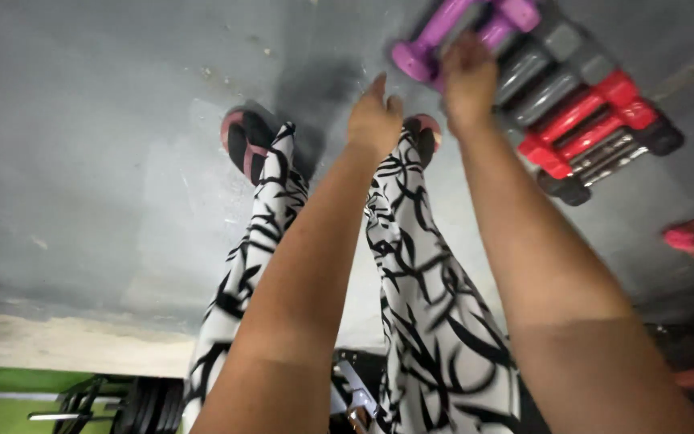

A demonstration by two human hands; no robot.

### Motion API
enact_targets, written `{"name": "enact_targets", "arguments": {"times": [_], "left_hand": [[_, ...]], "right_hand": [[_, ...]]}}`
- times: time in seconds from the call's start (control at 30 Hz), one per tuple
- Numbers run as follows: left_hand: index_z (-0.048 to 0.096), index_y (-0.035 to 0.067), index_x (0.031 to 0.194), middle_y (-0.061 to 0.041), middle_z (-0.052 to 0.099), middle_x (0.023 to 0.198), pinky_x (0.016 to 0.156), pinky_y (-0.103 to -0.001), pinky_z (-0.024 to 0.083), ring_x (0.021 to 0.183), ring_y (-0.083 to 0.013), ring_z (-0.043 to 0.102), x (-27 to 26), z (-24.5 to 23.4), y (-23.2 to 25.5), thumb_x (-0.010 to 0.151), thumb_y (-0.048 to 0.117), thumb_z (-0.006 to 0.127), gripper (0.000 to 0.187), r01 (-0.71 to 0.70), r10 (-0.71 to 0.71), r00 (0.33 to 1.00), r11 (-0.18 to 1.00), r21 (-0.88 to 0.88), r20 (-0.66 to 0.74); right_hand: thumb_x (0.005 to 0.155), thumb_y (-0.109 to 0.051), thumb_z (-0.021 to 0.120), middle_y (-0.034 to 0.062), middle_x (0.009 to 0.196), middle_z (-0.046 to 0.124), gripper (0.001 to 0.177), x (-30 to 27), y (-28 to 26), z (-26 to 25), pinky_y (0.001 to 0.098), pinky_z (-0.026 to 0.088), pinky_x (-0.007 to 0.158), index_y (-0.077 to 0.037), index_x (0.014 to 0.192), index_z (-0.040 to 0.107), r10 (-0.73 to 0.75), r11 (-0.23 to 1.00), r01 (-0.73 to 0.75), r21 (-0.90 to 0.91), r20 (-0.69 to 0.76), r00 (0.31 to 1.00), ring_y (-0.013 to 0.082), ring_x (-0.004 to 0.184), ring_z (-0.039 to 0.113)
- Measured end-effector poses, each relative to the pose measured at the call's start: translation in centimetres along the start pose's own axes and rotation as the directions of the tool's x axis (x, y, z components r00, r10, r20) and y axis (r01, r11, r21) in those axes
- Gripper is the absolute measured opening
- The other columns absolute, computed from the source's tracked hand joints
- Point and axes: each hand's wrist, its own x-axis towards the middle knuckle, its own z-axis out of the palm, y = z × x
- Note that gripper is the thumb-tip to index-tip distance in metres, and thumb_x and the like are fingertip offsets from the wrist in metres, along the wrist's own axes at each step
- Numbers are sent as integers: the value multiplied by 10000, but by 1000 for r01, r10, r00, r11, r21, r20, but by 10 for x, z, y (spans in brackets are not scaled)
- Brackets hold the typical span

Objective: Cleaning a small dumbbell and an exercise bike handle with a brown cloth.

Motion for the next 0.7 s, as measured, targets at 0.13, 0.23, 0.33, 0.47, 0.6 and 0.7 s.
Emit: {"name": "enact_targets", "arguments": {"times": [0.13,0.23,0.33,0.47,0.6,0.7], "left_hand": [[386,71,1528,-255,535,1427,1078,-487,436,1293,-439,531,-80,-79,63,915,198,570,652,-24,-18,983,974,225,183],[401,77,1484,-224,538,1414,1056,-485,450,1293,-422,527,-150,-107,79,886,139,587,629,-85,10,973,944,318,229],[462,65,1435,-182,560,1366,1018,-471,491,1263,-375,565,-211,-120,86,907,114,580,543,-264,138,958,769,582,252],[505,29,1355,-167,563,1357,993,-466,483,1250,-345,561,-304,-161,135,826,144,609,551,-327,265,945,734,595,193],[558,22,1280,-186,596,1301,942,-457,495,1217,-353,578,-370,-181,161,817,190,620,496,-315,396,918,674,668,33],[566,38,1314,-153,636,1222,940,-472,497,1155,-338,600,-415,-201,194,928,180,566,411,-316,357,932,701,640,69]], "right_hand": [[1092,-135,617,74,946,706,131,-70,-79,10,326,529,846,-23,1089,687,113,920,-46,-390,152,982,174,899,644],[920,-49,669,74,1005,735,314,-136,-143,18,326,550,858,-67,1231,633,192,910,-64,-409,280,941,190,954,702],[882,-16,671,135,1115,722,475,-187,-218,23,364,562,890,-76,1345,587,174,888,30,-458,397,901,254,984,728],[861,-33,650,171,1220,715,546,-249,-315,15,374,579,887,-116,1394,562,247,884,-17,-467,437,865,286,1030,734],[838,-74,713,217,1321,656,556,-295,-394,0,419,517,1004,-72,1373,562,-51,868,303,-394,536,842,369,1222,639],[815,-163,750,242,1384,560,608,-320,-460,-11,426,508,986,-77,1383,551,58,785,266,-560,494,868,402,1227,583]]}}
